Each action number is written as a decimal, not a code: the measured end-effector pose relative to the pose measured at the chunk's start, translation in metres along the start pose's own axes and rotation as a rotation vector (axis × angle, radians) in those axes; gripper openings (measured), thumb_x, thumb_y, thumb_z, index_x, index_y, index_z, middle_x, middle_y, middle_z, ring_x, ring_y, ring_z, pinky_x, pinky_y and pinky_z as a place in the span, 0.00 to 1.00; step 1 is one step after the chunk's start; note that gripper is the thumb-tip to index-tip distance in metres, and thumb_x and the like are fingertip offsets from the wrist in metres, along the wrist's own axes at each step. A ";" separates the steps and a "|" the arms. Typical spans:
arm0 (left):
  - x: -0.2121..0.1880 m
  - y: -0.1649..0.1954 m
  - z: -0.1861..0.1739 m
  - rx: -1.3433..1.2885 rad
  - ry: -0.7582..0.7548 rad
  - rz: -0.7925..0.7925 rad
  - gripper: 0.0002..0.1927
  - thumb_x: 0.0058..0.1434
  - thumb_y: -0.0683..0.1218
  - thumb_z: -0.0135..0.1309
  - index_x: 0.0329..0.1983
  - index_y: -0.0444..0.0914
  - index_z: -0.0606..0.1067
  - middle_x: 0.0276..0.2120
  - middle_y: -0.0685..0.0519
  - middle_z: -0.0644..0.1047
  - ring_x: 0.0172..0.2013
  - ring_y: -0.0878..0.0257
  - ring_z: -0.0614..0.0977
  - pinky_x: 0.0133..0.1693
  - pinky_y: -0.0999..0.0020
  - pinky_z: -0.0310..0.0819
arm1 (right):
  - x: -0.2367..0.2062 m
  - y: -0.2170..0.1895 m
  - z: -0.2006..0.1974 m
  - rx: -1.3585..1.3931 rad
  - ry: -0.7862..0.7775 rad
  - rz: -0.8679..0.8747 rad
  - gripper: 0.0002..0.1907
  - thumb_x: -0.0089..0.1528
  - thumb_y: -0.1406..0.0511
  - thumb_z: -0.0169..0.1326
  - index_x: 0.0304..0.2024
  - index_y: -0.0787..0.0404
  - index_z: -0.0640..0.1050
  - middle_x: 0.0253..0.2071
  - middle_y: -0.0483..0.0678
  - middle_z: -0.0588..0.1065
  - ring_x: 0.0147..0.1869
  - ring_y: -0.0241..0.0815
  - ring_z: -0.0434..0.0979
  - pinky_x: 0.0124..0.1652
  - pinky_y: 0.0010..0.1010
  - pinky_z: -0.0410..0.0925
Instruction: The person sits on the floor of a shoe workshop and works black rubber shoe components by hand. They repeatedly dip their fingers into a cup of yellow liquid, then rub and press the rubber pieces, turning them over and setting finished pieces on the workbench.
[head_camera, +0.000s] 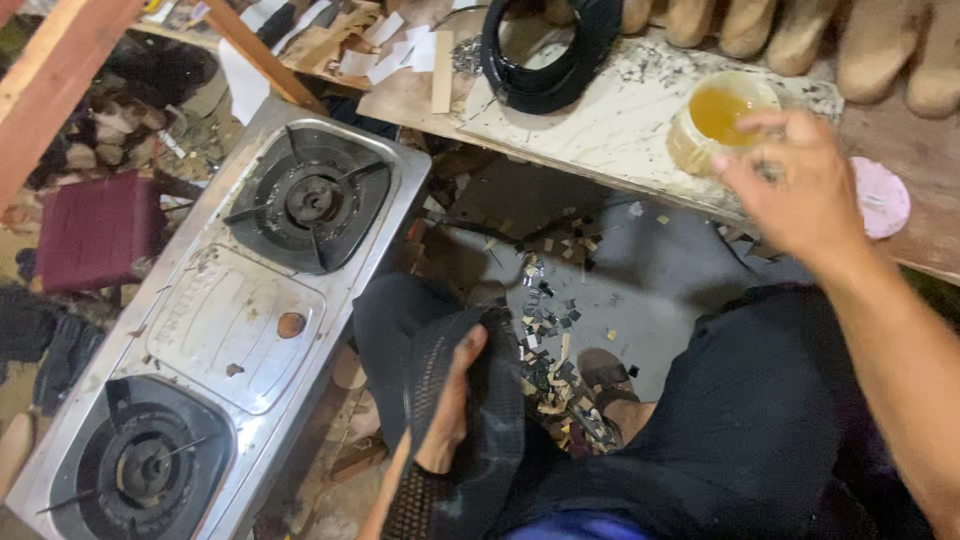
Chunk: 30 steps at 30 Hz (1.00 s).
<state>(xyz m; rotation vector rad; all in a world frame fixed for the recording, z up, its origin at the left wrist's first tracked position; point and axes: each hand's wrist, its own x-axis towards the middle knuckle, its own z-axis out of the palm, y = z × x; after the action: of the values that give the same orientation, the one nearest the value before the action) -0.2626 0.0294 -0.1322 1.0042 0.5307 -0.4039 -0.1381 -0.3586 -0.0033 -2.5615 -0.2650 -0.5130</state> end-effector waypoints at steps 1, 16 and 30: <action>0.000 0.004 0.007 0.046 0.006 -0.067 0.22 0.65 0.52 0.57 0.52 0.30 0.81 0.44 0.42 0.82 0.40 0.55 0.83 0.41 0.64 0.80 | -0.012 -0.016 0.000 0.043 -0.014 -0.031 0.16 0.68 0.61 0.61 0.28 0.63 0.80 0.61 0.52 0.76 0.69 0.49 0.72 0.71 0.42 0.63; -0.045 0.027 0.087 -0.168 -0.248 -0.061 0.15 0.63 0.48 0.58 0.50 0.36 0.78 0.40 0.53 0.80 0.39 0.65 0.82 0.40 0.70 0.79 | -0.112 -0.114 0.047 0.248 -0.072 -0.475 0.32 0.54 0.70 0.65 0.61 0.50 0.76 0.73 0.59 0.59 0.76 0.63 0.62 0.65 0.51 0.63; -0.030 0.013 0.059 -0.124 -0.260 0.021 0.10 0.67 0.40 0.50 0.46 0.31 0.78 0.36 0.49 0.80 0.32 0.62 0.82 0.33 0.67 0.78 | -0.118 -0.114 0.044 0.227 -0.134 -0.588 0.26 0.53 0.73 0.62 0.54 0.48 0.81 0.70 0.55 0.62 0.72 0.61 0.66 0.62 0.49 0.66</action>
<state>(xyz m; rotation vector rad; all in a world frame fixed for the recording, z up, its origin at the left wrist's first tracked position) -0.2653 -0.0137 -0.0801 0.8221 0.3069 -0.4692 -0.2641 -0.2486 -0.0356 -2.2733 -1.0766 -0.4814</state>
